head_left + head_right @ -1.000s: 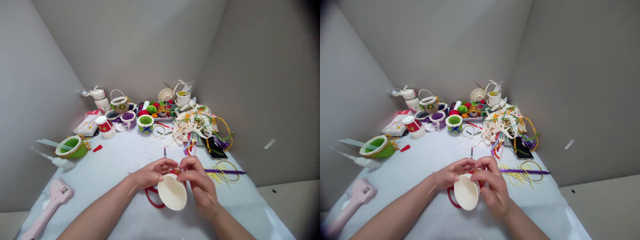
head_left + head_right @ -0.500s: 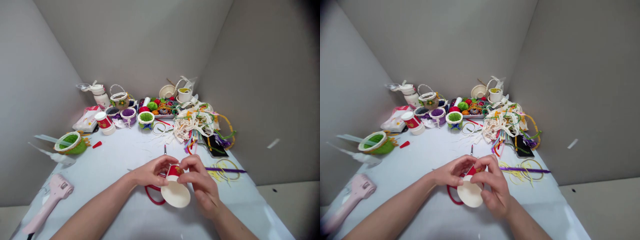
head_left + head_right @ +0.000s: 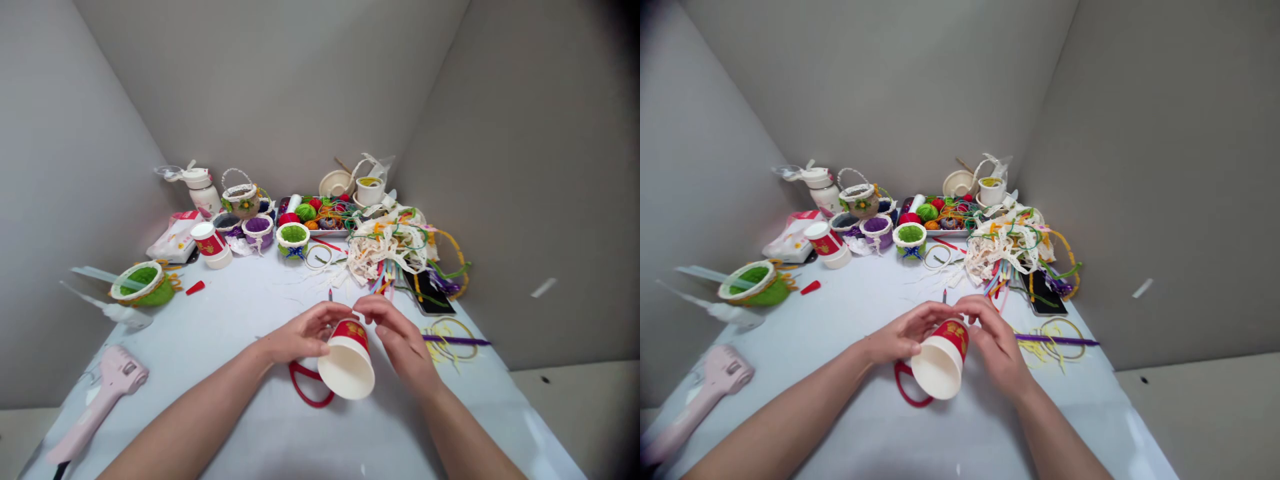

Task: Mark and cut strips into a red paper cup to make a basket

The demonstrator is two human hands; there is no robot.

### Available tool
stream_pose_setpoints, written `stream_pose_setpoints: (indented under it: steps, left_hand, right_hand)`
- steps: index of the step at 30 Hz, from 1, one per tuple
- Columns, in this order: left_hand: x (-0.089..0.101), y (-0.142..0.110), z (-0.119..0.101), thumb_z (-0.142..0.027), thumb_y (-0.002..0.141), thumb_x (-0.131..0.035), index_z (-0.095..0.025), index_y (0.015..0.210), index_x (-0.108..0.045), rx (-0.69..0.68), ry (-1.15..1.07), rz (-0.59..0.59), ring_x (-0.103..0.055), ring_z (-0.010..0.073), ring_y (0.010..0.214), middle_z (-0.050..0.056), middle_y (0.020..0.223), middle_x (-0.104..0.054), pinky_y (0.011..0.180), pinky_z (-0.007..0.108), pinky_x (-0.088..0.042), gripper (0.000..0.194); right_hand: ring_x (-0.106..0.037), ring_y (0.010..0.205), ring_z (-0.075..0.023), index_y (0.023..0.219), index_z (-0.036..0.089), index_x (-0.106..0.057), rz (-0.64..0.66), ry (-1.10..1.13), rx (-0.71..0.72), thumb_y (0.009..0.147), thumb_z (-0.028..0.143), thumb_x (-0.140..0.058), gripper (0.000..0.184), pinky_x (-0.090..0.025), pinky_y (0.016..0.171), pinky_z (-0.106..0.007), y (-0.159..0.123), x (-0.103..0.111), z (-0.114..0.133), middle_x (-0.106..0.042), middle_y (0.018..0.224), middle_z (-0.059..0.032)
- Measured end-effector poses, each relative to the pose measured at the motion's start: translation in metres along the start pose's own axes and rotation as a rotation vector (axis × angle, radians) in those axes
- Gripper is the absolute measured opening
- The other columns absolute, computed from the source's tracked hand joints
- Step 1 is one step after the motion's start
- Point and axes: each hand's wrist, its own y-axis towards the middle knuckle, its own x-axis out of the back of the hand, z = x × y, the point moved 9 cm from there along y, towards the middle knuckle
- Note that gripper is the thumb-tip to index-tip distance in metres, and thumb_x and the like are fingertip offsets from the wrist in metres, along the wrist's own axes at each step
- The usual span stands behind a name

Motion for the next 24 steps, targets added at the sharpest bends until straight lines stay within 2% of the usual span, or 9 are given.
stream_pose_setpoints:
  steps: [3, 6, 9, 11, 13, 15, 17, 21, 24]
  left_hand:
    - [0.016, 0.001, 0.0, -0.042, 0.065, -0.082, -0.022, 0.124, -0.06, -0.013, -0.134, -0.162, -0.051, 0.0325, 0.124, 0.014, 0.133, -0.057, 0.099, 0.041, -0.04, 0.066]
    - [0.023, 0.002, 0.0, -0.043, 0.067, -0.08, -0.022, 0.122, -0.062, -0.003, -0.264, -0.284, -0.057, 0.0318, 0.114, 0.013, 0.128, -0.061, 0.09, 0.04, -0.045, 0.062]
    - [0.026, 0.001, 0.004, -0.044, 0.066, -0.081, -0.02, 0.117, -0.065, 0.019, -0.308, -0.348, -0.059, 0.0282, 0.107, 0.011, 0.122, -0.063, 0.087, 0.036, -0.046, 0.059]
    - [0.026, 0.001, 0.008, -0.046, 0.066, -0.082, -0.019, 0.115, -0.066, 0.018, -0.318, -0.355, -0.059, 0.0254, 0.105, 0.01, 0.119, -0.064, 0.086, 0.034, -0.046, 0.058]
    - [0.026, 0.001, 0.012, -0.051, 0.067, -0.081, -0.019, 0.115, -0.066, -0.001, -0.35, -0.332, -0.059, 0.0232, 0.104, 0.01, 0.117, -0.065, 0.086, 0.032, -0.047, 0.059]
    - [0.025, 0.002, 0.014, -0.054, 0.071, -0.078, -0.019, 0.116, -0.065, -0.012, -0.396, -0.301, -0.061, 0.0214, 0.103, 0.01, 0.116, -0.065, 0.086, 0.031, -0.047, 0.059]
    - [0.022, 0.002, 0.017, -0.05, 0.075, -0.077, -0.02, 0.117, -0.064, 0.016, -0.425, -0.276, -0.063, 0.0201, 0.102, 0.01, 0.116, -0.066, 0.088, 0.031, -0.048, 0.054]
    - [0.016, 0.001, 0.02, -0.032, 0.076, -0.079, -0.022, 0.117, -0.063, 0.053, -0.436, -0.276, -0.064, 0.0189, 0.103, 0.009, 0.122, -0.064, 0.088, 0.031, -0.05, 0.045]
    - [0.017, 0.001, 0.016, -0.028, 0.074, -0.081, -0.02, 0.118, -0.063, 0.025, -0.448, -0.308, -0.065, 0.0204, 0.102, 0.009, 0.121, -0.065, 0.085, 0.031, -0.053, 0.048]
  right_hand:
    - [-0.055, 0.113, -0.0235, 0.122, 0.027, -0.058, 0.007, -0.079, -0.05, 0.085, 0.017, -0.05, 0.04, -0.048, 0.091, -0.039, 0.005, 0.004, -0.01, -0.059, 0.124, -0.0076]
    - [-0.045, 0.132, -0.0262, 0.14, 0.028, -0.042, 0.099, -0.232, -0.032, 0.077, 0.014, -0.058, 0.067, -0.041, 0.106, -0.045, 0.006, -0.008, -0.012, -0.048, 0.144, -0.0092]
    - [-0.043, 0.135, -0.0284, 0.142, 0.025, -0.039, 0.115, -0.328, 0.016, 0.074, 0.018, -0.068, 0.075, -0.036, 0.111, -0.048, 0.006, -0.021, -0.011, -0.047, 0.146, -0.0124]
    - [-0.049, 0.129, -0.0291, 0.135, 0.022, -0.047, 0.061, -0.319, 0.006, 0.073, 0.022, -0.072, 0.066, -0.039, 0.109, -0.048, 0.006, -0.024, -0.015, -0.054, 0.138, -0.0134]
    - [-0.055, 0.122, -0.0287, 0.13, 0.021, -0.05, -0.032, -0.242, -0.085, 0.074, 0.028, -0.074, 0.061, -0.043, 0.105, -0.048, 0.005, -0.02, -0.027, -0.059, 0.132, -0.0132]
    - [-0.058, 0.12, -0.0295, 0.129, 0.02, -0.05, -0.132, -0.101, -0.2, 0.072, 0.036, -0.078, 0.065, -0.045, 0.104, -0.049, 0.002, -0.014, -0.041, -0.061, 0.131, -0.0145]
    - [-0.059, 0.121, -0.0315, 0.129, 0.018, -0.05, -0.186, 0.048, -0.263, 0.068, 0.044, -0.081, 0.073, -0.044, 0.105, -0.051, -0.001, -0.013, -0.05, -0.062, 0.132, -0.0168]
    - [-0.061, 0.119, -0.0324, 0.125, 0.021, -0.053, -0.122, 0.164, -0.286, 0.065, 0.05, -0.082, 0.073, -0.046, 0.104, -0.052, -0.001, -0.024, -0.051, -0.064, 0.13, -0.0164]
    - [-0.059, 0.123, -0.031, 0.13, 0.022, -0.049, -0.104, 0.176, -0.251, 0.066, 0.051, -0.082, 0.077, -0.045, 0.106, -0.05, -0.001, -0.028, -0.051, -0.062, 0.133, -0.0156]
